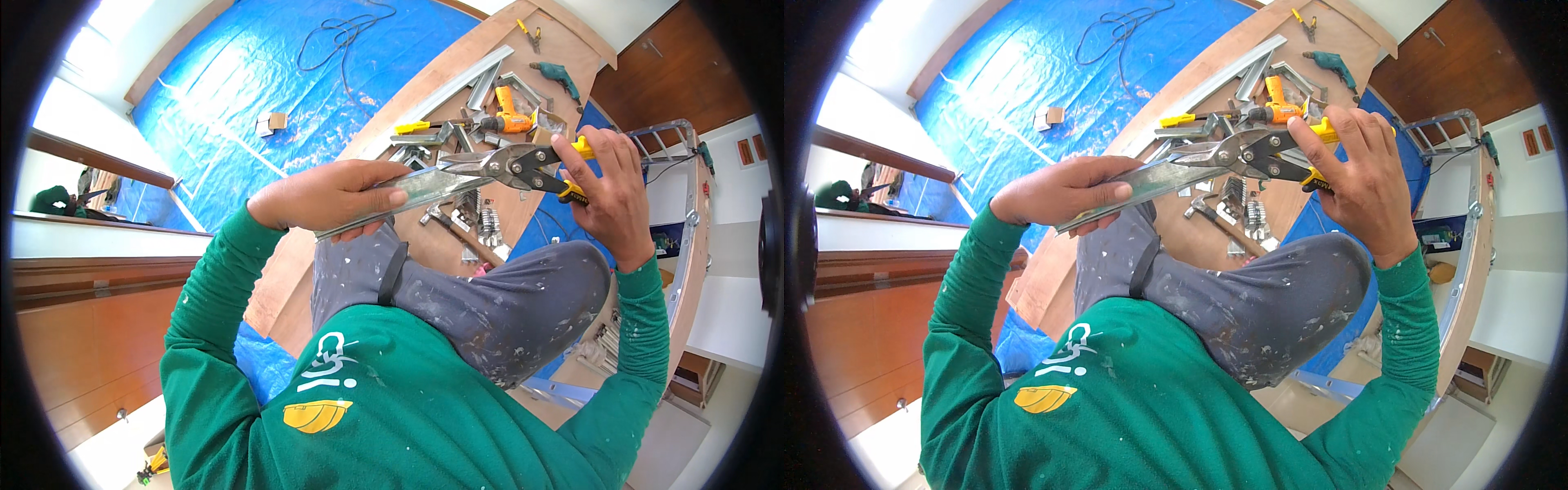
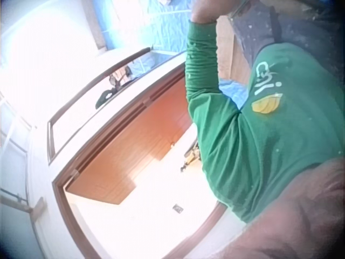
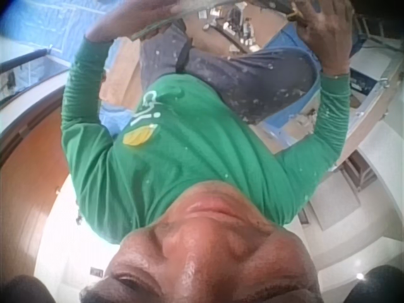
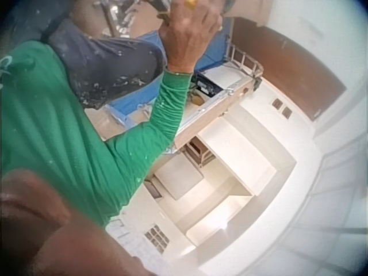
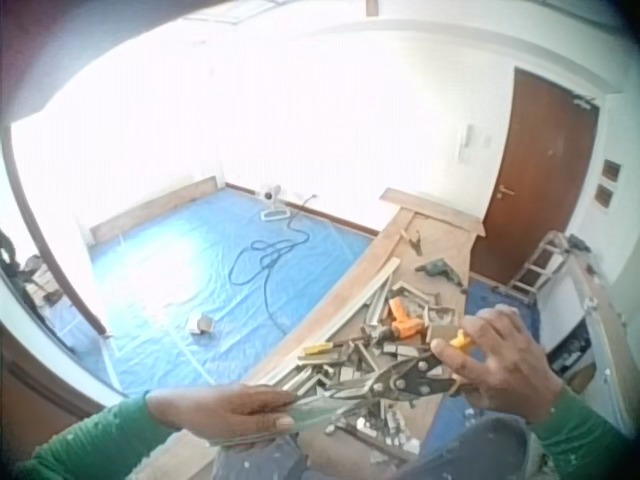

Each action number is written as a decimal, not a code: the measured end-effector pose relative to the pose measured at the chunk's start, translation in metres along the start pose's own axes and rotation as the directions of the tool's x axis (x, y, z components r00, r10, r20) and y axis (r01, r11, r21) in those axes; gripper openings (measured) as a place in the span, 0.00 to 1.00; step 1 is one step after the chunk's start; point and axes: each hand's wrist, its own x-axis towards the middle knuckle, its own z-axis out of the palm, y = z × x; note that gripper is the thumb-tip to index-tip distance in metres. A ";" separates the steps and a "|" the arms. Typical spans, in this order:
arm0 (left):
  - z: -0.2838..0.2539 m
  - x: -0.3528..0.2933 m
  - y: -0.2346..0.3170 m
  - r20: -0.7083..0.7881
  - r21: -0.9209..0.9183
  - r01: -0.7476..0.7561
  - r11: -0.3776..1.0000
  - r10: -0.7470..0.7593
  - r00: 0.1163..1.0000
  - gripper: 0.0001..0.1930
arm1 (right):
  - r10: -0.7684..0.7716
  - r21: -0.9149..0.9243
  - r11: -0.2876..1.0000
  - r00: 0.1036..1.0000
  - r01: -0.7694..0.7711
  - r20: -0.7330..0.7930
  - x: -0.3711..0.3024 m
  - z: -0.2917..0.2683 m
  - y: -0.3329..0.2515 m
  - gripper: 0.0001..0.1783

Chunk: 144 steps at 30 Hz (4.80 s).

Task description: The person sits on the floor and uses tin snips to cut small metal strips into shorter pieces. They occasionally use a hammer to tap the metal and inspect the cut edges. A coworker in the background uses a hand saw on a wooden plank.

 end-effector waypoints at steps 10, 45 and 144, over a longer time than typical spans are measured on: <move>0.003 0.004 -0.009 0.038 0.057 -0.005 0.998 0.003 0.999 0.24 | -0.032 0.078 0.997 0.997 0.027 0.064 -0.006 0.002 0.003 0.47; 0.037 -0.007 -0.041 -0.146 -0.008 0.148 0.989 -0.148 0.978 0.19 | -0.093 -0.030 0.994 0.977 0.100 0.191 0.032 -0.003 -0.038 0.40; 0.057 0.014 -0.043 -0.838 0.455 -0.047 0.889 0.445 0.316 0.25 | 0.215 0.788 0.492 0.929 -0.370 0.302 0.050 -0.012 -0.077 0.37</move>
